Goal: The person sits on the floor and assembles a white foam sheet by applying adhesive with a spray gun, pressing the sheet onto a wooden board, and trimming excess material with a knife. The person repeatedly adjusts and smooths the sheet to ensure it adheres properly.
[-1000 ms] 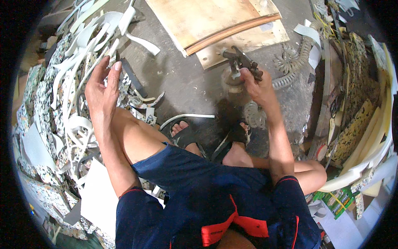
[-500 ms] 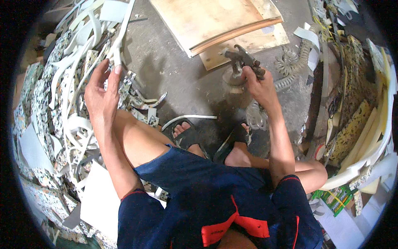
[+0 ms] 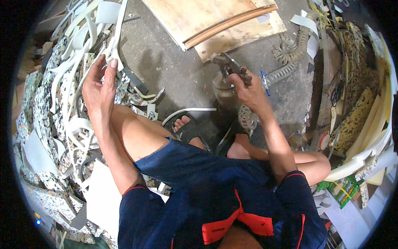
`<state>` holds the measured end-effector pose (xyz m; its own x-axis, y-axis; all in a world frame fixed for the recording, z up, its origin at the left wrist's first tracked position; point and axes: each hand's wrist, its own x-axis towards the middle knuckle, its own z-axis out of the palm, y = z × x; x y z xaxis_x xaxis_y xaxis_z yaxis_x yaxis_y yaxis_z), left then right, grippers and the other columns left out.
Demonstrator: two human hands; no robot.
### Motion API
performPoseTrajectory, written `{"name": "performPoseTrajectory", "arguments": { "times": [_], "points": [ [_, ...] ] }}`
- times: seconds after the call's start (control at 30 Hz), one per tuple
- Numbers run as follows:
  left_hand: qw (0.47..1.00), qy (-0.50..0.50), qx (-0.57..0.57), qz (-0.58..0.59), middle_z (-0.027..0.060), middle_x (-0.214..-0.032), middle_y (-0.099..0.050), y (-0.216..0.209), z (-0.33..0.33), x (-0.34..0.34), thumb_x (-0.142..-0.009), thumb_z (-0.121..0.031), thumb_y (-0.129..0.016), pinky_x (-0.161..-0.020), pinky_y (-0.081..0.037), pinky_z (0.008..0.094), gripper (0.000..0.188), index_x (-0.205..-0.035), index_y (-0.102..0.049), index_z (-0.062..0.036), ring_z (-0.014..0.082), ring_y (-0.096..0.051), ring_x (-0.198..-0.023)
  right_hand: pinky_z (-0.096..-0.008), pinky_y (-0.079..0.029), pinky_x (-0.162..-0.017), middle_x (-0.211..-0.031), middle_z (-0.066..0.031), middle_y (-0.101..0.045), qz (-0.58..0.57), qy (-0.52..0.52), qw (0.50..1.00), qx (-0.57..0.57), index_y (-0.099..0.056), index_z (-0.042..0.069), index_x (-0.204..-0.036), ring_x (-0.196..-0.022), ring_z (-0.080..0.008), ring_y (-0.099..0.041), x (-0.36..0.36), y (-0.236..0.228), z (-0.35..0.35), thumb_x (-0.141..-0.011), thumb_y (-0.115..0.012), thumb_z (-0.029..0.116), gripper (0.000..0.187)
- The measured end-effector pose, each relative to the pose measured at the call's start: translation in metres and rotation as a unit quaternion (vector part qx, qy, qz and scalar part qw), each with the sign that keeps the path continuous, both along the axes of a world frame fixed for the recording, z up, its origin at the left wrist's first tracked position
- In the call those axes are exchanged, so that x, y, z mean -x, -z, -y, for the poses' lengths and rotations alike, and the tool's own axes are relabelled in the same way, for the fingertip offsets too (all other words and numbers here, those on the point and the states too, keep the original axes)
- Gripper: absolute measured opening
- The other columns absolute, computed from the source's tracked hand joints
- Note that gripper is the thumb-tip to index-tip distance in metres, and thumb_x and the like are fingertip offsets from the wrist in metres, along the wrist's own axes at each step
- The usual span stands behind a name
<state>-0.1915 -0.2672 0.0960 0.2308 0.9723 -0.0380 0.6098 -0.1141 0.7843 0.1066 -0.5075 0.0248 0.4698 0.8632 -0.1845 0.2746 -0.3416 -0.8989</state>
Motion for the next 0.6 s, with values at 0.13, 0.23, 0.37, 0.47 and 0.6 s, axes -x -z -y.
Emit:
{"name": "performPoseTrajectory", "arguments": {
  "times": [0.13,0.23,0.37,0.47,0.6],
  "points": [
    [1.000,0.009,-0.023,-0.014,0.0234,-0.122,-0.069,-0.001,0.000,-0.003,-0.096,-0.038,-0.074,-0.094,-0.052,0.0326,0.066,-0.138,-0.056,0.0095,0.0220,-0.067,-0.109,-0.0328,-0.043,-0.059,-0.067,-0.0069,-0.059,0.020,0.003,0.999,0.029,-0.066,0.001,-0.100,-0.064,-0.0131,-0.048,0.011,0.016,-0.004,-0.099,-0.069,0.030,0.029],
    [1.000,0.010,-0.009,0.005,0.0255,-0.127,-0.067,0.002,-0.001,-0.002,-0.096,-0.037,-0.074,-0.096,-0.052,0.0339,0.065,-0.137,-0.057,0.0100,0.0241,-0.066,-0.115,-0.0333,-0.044,-0.060,-0.067,-0.0084,-0.058,0.016,0.039,0.999,0.001,-0.066,0.001,-0.100,-0.064,-0.0141,-0.050,0.006,0.021,-0.007,-0.098,-0.070,0.032,0.031],
    [0.999,0.010,-0.029,-0.036,0.0247,-0.132,-0.065,0.006,-0.004,0.000,-0.098,-0.033,-0.072,-0.100,-0.051,0.0349,0.061,-0.138,-0.056,0.0101,0.0250,-0.063,-0.120,-0.0343,-0.046,-0.061,-0.067,-0.0102,-0.059,0.054,0.087,0.994,-0.024,-0.066,0.001,-0.097,-0.064,-0.0160,-0.052,-0.021,0.020,-0.007,-0.098,-0.070,0.036,0.035],
    [0.999,0.000,0.031,0.034,0.0243,-0.139,-0.061,0.009,-0.007,-0.002,-0.102,-0.026,-0.067,-0.110,-0.043,0.0359,0.054,-0.141,-0.055,0.0085,0.0273,-0.058,-0.129,-0.0352,-0.048,-0.062,-0.069,-0.0109,-0.061,0.097,0.128,0.987,-0.028,-0.066,0.001,-0.096,-0.064,-0.0184,-0.054,-0.053,0.020,-0.008,-0.098,-0.070,0.037,0.037],
    [1.000,0.014,0.007,-0.021,0.0241,-0.139,-0.061,0.007,-0.007,-0.002,-0.102,-0.026,-0.066,-0.109,-0.044,0.0362,0.053,-0.141,-0.055,0.0081,0.0275,-0.059,-0.129,-0.0361,-0.048,-0.063,-0.071,-0.0112,-0.064,0.132,0.162,0.978,-0.029,-0.066,0.001,-0.094,-0.064,-0.0204,-0.057,-0.097,0.019,-0.011,-0.098,-0.069,0.036,0.035]
  ]
}}
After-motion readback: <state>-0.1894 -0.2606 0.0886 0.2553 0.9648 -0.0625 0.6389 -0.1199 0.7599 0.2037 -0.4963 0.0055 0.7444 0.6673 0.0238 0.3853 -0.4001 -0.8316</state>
